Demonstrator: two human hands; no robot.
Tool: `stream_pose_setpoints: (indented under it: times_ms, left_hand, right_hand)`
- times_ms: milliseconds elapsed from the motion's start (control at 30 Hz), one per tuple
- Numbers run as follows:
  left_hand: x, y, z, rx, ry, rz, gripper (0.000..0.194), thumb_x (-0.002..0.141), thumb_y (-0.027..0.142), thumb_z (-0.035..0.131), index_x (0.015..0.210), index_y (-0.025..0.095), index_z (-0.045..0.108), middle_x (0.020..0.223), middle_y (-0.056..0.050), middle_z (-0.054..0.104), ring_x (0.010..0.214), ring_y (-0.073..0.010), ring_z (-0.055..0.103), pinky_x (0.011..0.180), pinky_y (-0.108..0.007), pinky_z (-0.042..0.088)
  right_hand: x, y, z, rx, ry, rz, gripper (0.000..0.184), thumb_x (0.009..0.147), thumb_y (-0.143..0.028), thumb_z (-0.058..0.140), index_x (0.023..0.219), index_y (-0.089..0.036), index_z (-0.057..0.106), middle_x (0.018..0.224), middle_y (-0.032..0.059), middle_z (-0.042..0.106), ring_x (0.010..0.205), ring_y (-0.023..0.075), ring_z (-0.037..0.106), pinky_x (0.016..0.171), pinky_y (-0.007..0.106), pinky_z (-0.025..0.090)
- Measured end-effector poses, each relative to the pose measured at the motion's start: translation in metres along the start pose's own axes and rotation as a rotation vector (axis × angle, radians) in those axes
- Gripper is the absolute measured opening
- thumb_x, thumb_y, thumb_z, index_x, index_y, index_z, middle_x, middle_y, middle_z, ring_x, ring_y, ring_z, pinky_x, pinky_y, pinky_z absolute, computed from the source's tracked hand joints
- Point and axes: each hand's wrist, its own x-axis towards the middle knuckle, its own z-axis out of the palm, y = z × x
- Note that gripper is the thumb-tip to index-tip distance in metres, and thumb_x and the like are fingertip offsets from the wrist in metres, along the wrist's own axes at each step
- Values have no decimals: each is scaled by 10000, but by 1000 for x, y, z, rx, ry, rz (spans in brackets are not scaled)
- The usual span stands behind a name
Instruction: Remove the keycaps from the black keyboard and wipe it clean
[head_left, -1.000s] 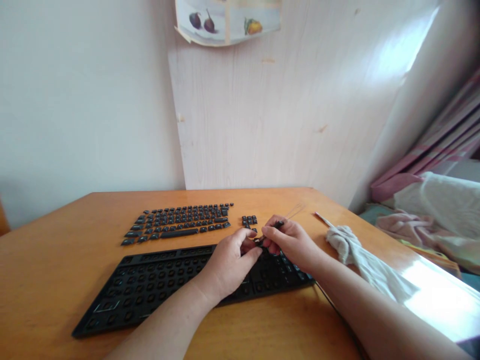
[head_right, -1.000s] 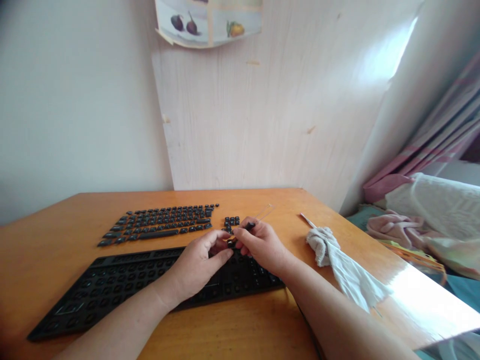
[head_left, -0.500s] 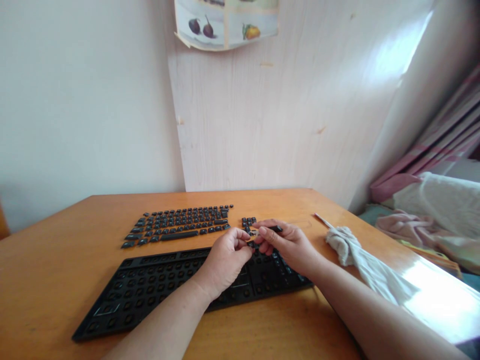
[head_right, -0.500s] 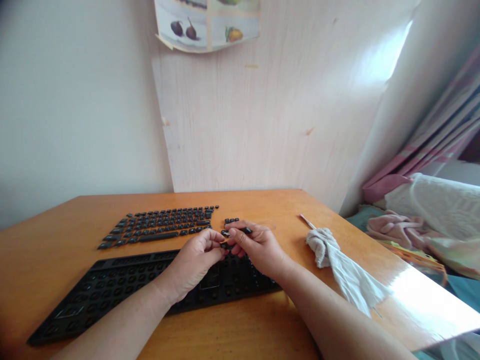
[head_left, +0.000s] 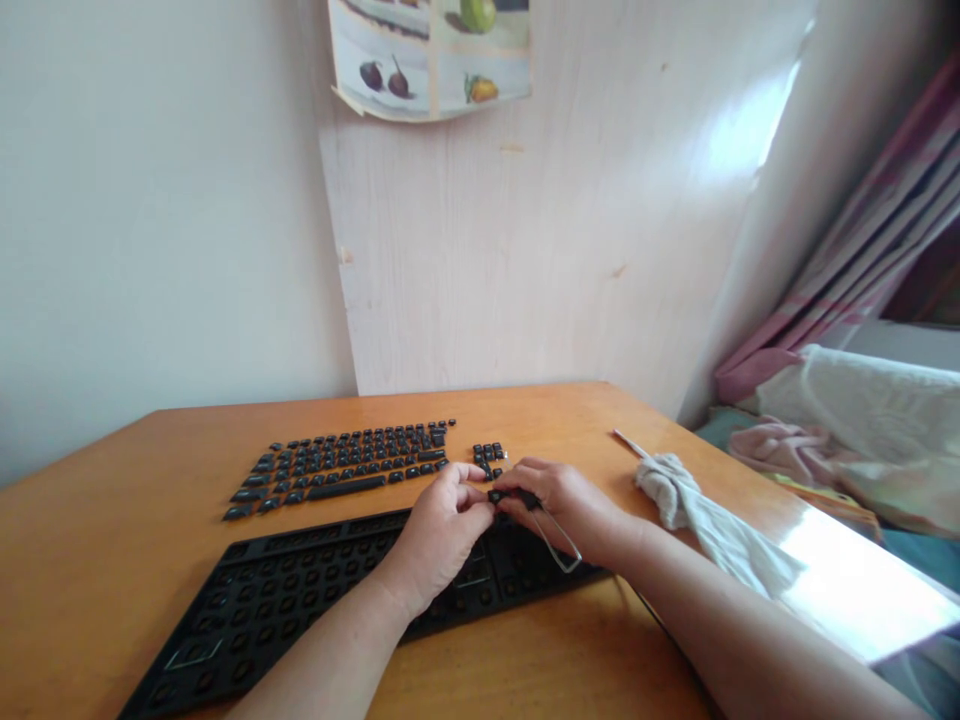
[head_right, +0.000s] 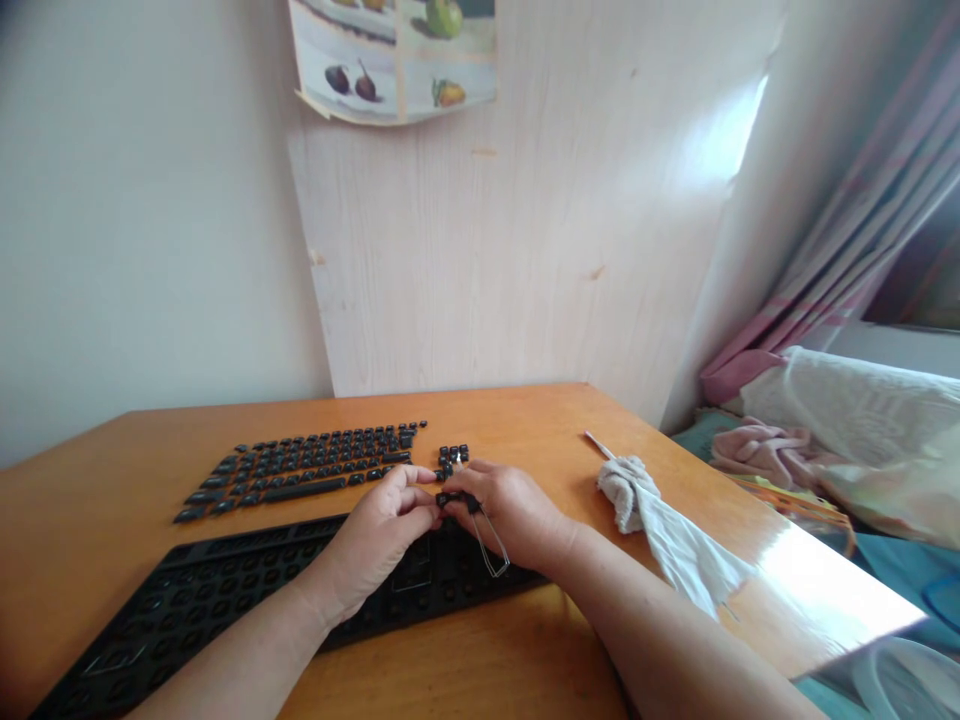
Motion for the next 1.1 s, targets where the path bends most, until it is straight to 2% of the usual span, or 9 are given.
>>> stream_pose_setpoints:
  times_ms: [133, 300, 433, 567, 700, 800, 900, 967, 1100]
  left_hand:
    - [-1, -1, 0, 81, 56, 63, 311, 823, 264, 559, 1105, 152, 492, 823, -29, 672, 830, -174, 641, 817, -334, 467]
    - [-3, -7, 2, 288, 114, 186, 226, 832, 257, 528, 1044, 187, 563, 929, -48, 681, 855, -172, 638, 831, -330, 477]
    - [-4, -9, 2, 508, 149, 288, 168, 817, 204, 523, 964, 212, 604, 982, -52, 664, 966, -196, 609, 900, -353, 452]
    - [-6, -9, 1, 638, 133, 334, 160, 812, 176, 514, 933, 218, 609, 974, -53, 651, 987, -211, 586, 906, -373, 444]
    - [-6, -8, 0, 671, 122, 336, 163, 811, 172, 511, 932, 220, 607, 980, -55, 649, 987, -212, 580, 905, -375, 443]
    - [-6, -8, 0, 676, 112, 329, 163, 807, 174, 514, 933, 222, 606, 979, -52, 651, 988, -212, 580, 908, -374, 442]
    - [-6, -9, 0, 682, 105, 320, 159, 807, 174, 514, 929, 220, 605, 974, -52, 650, 986, -214, 580, 910, -375, 442]
    - [-5, -10, -1, 687, 104, 320, 162, 808, 173, 512, 933, 219, 606, 976, -52, 650, 987, -214, 580, 912, -375, 441]
    - [-6, -10, -1, 700, 80, 319, 168, 814, 182, 508, 945, 218, 608, 990, -56, 648, 994, -220, 576, 914, -384, 439]
  right_hand:
    - [11, 14, -20, -28, 146, 116, 224, 872, -303, 544, 1007, -206, 694, 880, 55, 687, 771, 166, 611, 699, 256, 446]
    - [30, 55, -38, -88, 128, 376, 252, 824, -319, 569, 946, -164, 726, 759, 44, 705, 645, 152, 579, 596, 246, 413]
    - [43, 89, -27, -208, 20, 441, 263, 802, -267, 564, 976, -170, 736, 824, 53, 730, 678, 156, 602, 619, 248, 419]
    - [52, 108, -9, -242, -41, 439, 255, 766, -227, 580, 946, -171, 751, 883, 76, 740, 767, 188, 635, 670, 258, 438]
    - [55, 114, 0, -245, -85, 425, 242, 746, -194, 593, 920, -181, 761, 924, 83, 744, 850, 205, 650, 740, 258, 452]
    - [54, 115, 0, -244, -72, 438, 271, 752, -219, 616, 982, -170, 749, 970, 103, 737, 888, 223, 655, 781, 276, 460]
    - [51, 113, -8, -245, -25, 457, 357, 791, -301, 614, 1093, -136, 708, 1048, 141, 713, 947, 254, 646, 825, 315, 460]
    - [47, 107, -16, -224, 17, 455, 369, 833, -360, 572, 1105, -146, 700, 1076, 127, 706, 963, 250, 639, 837, 319, 457]
    - [38, 86, -34, -60, 163, 426, 327, 857, -406, 515, 938, -185, 741, 902, 48, 723, 827, 203, 636, 723, 285, 461]
